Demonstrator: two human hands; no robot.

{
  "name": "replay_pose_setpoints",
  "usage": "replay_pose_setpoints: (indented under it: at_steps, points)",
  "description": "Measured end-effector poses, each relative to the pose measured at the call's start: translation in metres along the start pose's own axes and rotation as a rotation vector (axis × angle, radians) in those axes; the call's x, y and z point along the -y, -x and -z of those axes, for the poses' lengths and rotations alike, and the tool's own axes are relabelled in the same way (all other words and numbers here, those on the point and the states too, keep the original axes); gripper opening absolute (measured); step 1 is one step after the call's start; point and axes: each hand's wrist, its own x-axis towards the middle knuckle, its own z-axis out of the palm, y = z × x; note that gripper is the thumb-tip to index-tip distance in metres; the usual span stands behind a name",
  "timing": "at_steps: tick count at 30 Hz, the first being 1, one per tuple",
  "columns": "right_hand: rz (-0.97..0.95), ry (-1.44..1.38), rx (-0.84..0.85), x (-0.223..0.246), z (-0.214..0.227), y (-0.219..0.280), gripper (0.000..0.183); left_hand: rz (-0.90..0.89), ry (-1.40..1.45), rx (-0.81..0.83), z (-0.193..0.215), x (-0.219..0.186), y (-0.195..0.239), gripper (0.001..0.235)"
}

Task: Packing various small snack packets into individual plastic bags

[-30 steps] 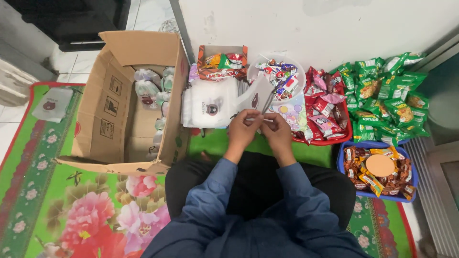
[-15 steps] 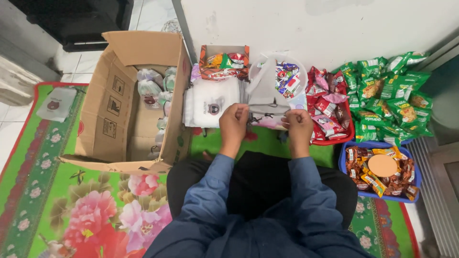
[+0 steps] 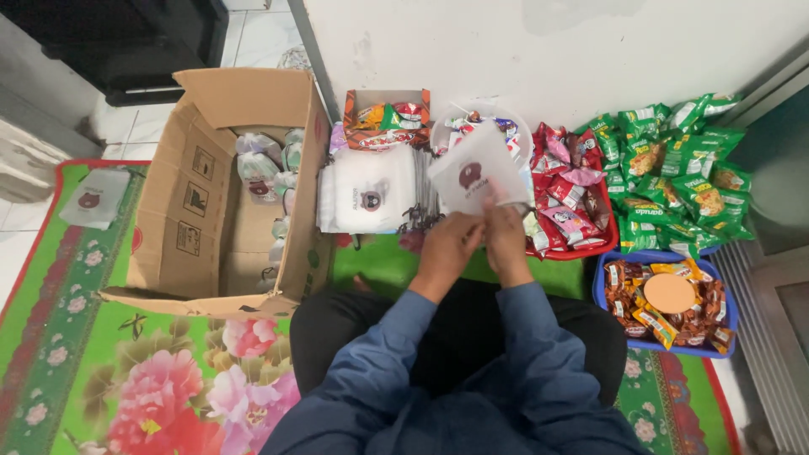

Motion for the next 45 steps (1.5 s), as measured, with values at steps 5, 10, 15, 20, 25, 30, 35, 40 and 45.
replay_pose_setpoints:
  at_steps: [5, 10, 15, 20, 25, 30, 35, 40, 45]
  points:
    - [-0.249, -0.071, 0.156, -0.005, 0.059, -0.022, 0.048, -0.113, -0.046, 0.222, 0.089, -0.033, -0.037, 0.074]
    - [-0.347, -0.151, 0.331, 0.007, 0.059, -0.019, 0.057, -0.186, -0.379, 0.600, 0.112, -0.024, -0.074, 0.138]
    - [-0.387, -0.116, 0.108, 0.042, 0.011, 0.003, 0.030, -0.359, -0.612, 0.645, 0.112, -0.039, -0.099, 0.132]
    - [-0.361, 0.142, 0.134, 0.025, 0.033, -0.016, 0.033, -0.307, -0.544, 0.728, 0.103, -0.026, -0.096, 0.130]
    - [-0.343, 0.215, 0.238, 0.049, 0.004, 0.005, 0.046, -0.241, -0.538, 0.796, 0.102, -0.013, -0.088, 0.121]
    - [-0.268, 0.192, 0.292, -0.010, 0.058, -0.035, 0.058, -0.201, -0.504, 0.830, 0.107, 0.005, -0.108, 0.103]
    - [-0.221, 0.287, 0.288, 0.023, 0.038, -0.027, 0.047, -0.230, -0.494, 0.697, 0.134, 0.036, -0.140, 0.104]
    - [-0.227, 0.301, 0.216, 0.018, 0.078, -0.037, 0.044, -0.141, -0.528, 0.661, 0.129, 0.092, -0.156, 0.096]
    - [-0.219, 0.418, 0.025, 0.002, 0.162, -0.058, 0.038, 0.253, -0.425, 0.712, 0.089, 0.157, -0.137, 0.104]
